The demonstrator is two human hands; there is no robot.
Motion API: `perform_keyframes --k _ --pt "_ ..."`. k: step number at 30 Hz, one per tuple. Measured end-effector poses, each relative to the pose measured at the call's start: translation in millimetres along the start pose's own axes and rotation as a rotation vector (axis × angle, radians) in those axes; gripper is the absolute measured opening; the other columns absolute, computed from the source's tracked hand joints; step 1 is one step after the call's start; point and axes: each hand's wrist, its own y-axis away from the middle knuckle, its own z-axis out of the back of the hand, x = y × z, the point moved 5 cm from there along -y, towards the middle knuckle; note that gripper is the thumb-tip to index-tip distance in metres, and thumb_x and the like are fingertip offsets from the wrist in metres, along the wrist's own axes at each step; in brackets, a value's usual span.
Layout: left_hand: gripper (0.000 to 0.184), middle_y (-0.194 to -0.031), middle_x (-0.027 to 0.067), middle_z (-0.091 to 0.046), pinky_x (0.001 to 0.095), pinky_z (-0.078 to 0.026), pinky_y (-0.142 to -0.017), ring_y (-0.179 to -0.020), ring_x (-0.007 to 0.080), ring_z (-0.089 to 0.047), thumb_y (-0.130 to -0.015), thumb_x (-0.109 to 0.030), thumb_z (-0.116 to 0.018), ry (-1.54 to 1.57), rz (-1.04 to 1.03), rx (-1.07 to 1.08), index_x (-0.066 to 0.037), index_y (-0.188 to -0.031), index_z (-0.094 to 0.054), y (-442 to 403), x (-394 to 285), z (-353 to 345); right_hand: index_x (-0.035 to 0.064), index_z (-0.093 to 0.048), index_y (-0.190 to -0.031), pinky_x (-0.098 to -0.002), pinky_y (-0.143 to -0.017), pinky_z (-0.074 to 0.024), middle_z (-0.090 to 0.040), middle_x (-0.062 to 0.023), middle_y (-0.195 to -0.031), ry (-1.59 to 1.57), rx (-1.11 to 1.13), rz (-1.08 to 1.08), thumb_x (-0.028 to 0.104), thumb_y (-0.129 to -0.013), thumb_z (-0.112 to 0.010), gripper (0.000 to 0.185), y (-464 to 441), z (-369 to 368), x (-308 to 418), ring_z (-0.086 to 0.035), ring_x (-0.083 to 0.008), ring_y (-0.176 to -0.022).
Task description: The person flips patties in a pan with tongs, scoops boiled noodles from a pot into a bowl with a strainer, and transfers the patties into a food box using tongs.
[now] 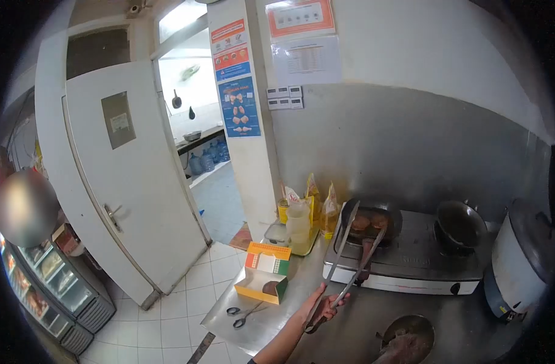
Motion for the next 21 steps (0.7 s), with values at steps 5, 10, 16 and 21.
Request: perform_keyframes --k 5,10,16,21 --pt "0.089 -0.081 0.0023 -0.041 0.0125 -0.028 -0.040 -0.051 0.0039 -0.035 -0.064 -0.068 -0.035 0.035 -0.037 0.007 0.004 -0.116 -0.027 2.6 -0.6 -7.1 0.0036 -0.030 -0.115 -0.0318 -0.080 -0.0337 -0.032 -0.0102 -0.112 0.014 0.005 -0.052 0.027 -0.078 -0.043 0.046 6.5 -8.0 8.5 -0.036 -0.0191 -0.099" --pt "0.085 -0.080 0.0015 -0.042 0.0127 -0.029 -0.039 -0.049 0.0039 -0.036 -0.067 -0.066 -0.033 0.035 -0.021 -0.004 0.004 -0.115 -0.028 5.4 -5.7 -9.8 0.0038 -0.030 -0.116 -0.0325 -0.080 -0.0333 -0.032 -0.0104 -0.113 0.037 0.002 -0.110 0.028 -0.078 -0.042 0.046 11.6 -17.3 17.3 -0.036 -0.0196 -0.099" --pt "0.069 -0.080 0.0033 -0.047 0.0151 -0.029 -0.043 -0.054 0.0078 -0.040 -0.075 -0.054 -0.035 0.133 0.054 0.122 0.000 -0.117 -0.029 8.4 -15.0 -4.4 0.0041 -0.030 -0.116 -0.0333 -0.081 -0.0328 -0.031 -0.0107 -0.114 0.067 -0.004 -0.190 0.029 -0.079 -0.041 0.046 20.6 -37.8 27.8 -0.035 -0.0201 -0.100" --pt "0.067 -0.080 0.0029 -0.047 0.0159 -0.030 -0.043 -0.055 0.0086 -0.041 -0.076 -0.053 -0.034 0.114 0.060 0.184 0.000 -0.117 -0.028 15.4 -29.4 -8.0 0.0043 -0.030 -0.116 -0.0339 -0.081 -0.0325 -0.031 -0.0108 -0.115 0.079 0.000 -0.256 0.029 -0.079 -0.040 0.046 31.9 -58.8 31.9 -0.035 -0.0206 -0.101"
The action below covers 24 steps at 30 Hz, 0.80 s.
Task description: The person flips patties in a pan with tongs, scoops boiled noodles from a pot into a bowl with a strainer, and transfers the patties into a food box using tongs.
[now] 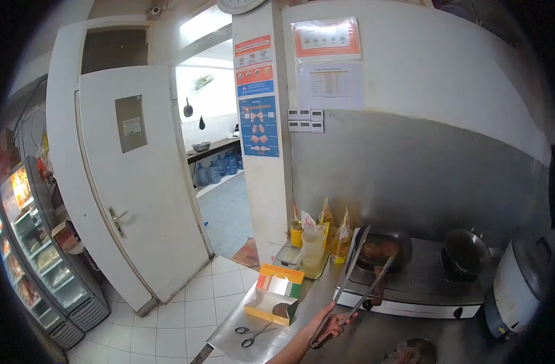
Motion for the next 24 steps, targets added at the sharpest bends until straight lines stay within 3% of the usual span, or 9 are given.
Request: perform_keyframes --k 24 --pt "0.067 -0.078 0.0001 -0.044 0.0142 -0.026 -0.043 -0.055 0.0069 -0.036 -0.075 -0.054 -0.034 -0.024 0.068 -0.008 -0.002 -0.115 -0.031 12.7 -8.0 -0.3 0.0054 -0.029 -0.117 -0.0370 -0.083 -0.0306 -0.029 -0.0118 -0.118 0.004 -0.046 -0.118 0.032 -0.080 -0.035 0.046 38.5 -26.1 -20.8 -0.032 -0.0228 -0.105"
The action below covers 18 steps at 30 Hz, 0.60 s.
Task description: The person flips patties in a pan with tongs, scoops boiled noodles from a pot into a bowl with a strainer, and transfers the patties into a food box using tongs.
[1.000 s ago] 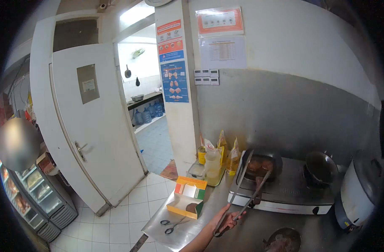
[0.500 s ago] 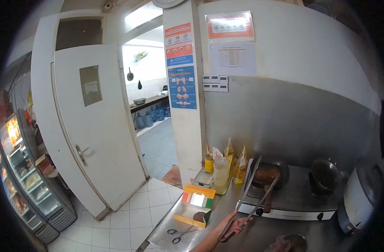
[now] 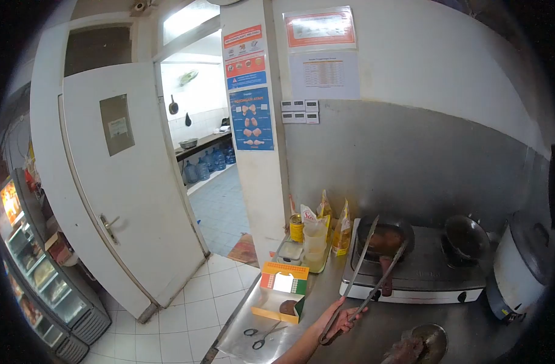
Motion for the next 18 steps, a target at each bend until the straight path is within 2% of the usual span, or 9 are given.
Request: perform_keyframes --k 5,18 --pt "0.068 -0.078 0.0002 -0.044 0.0139 -0.026 -0.042 -0.055 0.0070 -0.037 -0.074 -0.055 -0.036 0.019 -0.007 -0.048 -0.001 -0.116 -0.031 2.4 0.5 -4.1 0.0056 -0.029 -0.118 -0.0377 -0.083 -0.0303 -0.028 -0.0120 -0.119 0.002 -0.002 -0.016 0.033 -0.080 -0.034 0.047 2.6 1.0 -2.0 -0.031 -0.0233 -0.105" --pt "0.069 -0.079 0.0010 -0.045 0.0138 -0.028 -0.042 -0.053 0.0066 -0.038 -0.073 -0.056 -0.036 0.067 0.008 -0.009 -0.003 -0.115 -0.031 3.3 -0.4 8.3 0.0062 -0.029 -0.118 -0.0394 -0.084 -0.0293 -0.027 -0.0124 -0.120 0.012 0.004 -0.044 0.035 -0.081 -0.031 0.047 8.3 -2.0 -6.2 -0.030 -0.0245 -0.107"
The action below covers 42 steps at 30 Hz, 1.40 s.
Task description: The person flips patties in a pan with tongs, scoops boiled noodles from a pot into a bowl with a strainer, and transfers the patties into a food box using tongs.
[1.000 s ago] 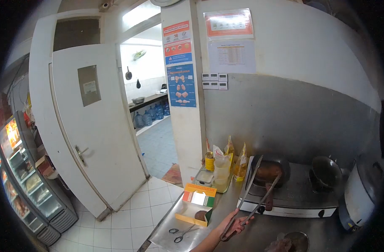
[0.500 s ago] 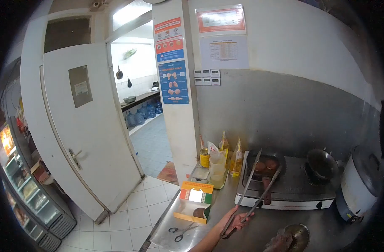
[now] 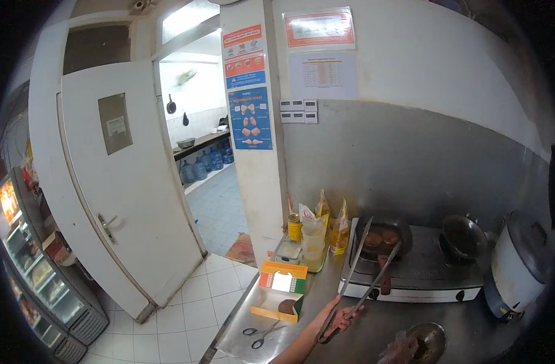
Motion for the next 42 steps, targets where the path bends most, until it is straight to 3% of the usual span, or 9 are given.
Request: perform_keyframes --k 16,32,35,42 --pt "0.070 -0.079 -0.0002 -0.045 0.0138 -0.025 -0.043 -0.054 0.0062 -0.035 -0.073 -0.058 -0.034 -0.005 0.017 -0.030 -0.002 -0.115 -0.033 -4.5 -5.9 0.6 0.0069 -0.028 -0.119 -0.0413 -0.085 -0.0282 -0.025 -0.0130 -0.123 -0.012 -0.016 -0.031 0.037 -0.082 -0.028 0.048 -3.9 -4.3 -2.1 -0.028 -0.0259 -0.109" --pt "0.070 -0.080 0.0004 -0.045 0.0140 -0.026 -0.043 -0.054 0.0057 -0.036 -0.073 -0.058 -0.034 0.019 0.032 -0.008 -0.002 -0.116 -0.031 -6.5 -9.2 -2.4 0.0067 -0.033 -0.107 -0.0363 -0.075 -0.0313 -0.031 -0.0103 -0.103 -0.049 -0.028 0.171 0.031 -0.080 -0.033 0.036 -0.3 -4.1 8.8 -0.034 -0.0222 -0.093" --pt "0.073 -0.078 0.0013 -0.041 0.0124 -0.027 -0.040 -0.050 0.0043 -0.036 -0.072 -0.057 -0.036 -0.043 -0.024 -0.109 0.002 -0.115 -0.029 -5.4 -9.6 -5.6 0.0067 -0.034 -0.104 -0.0354 -0.074 -0.0319 -0.031 -0.0098 -0.099 -0.057 -0.030 0.206 0.029 -0.080 -0.033 0.034 2.2 -2.1 11.3 -0.035 -0.0215 -0.089" --pt "0.069 -0.080 0.0016 -0.045 0.0141 -0.027 -0.043 -0.054 0.0062 -0.036 -0.074 -0.056 -0.034 -0.070 -0.005 -0.076 -0.001 -0.116 -0.031 -3.6 -5.7 -1.9 0.0066 -0.036 -0.099 -0.0332 -0.069 -0.0333 -0.034 -0.0087 -0.090 -0.075 -0.053 0.283 0.027 -0.079 -0.035 0.029 2.5 6.1 12.0 -0.037 -0.0199 -0.082"
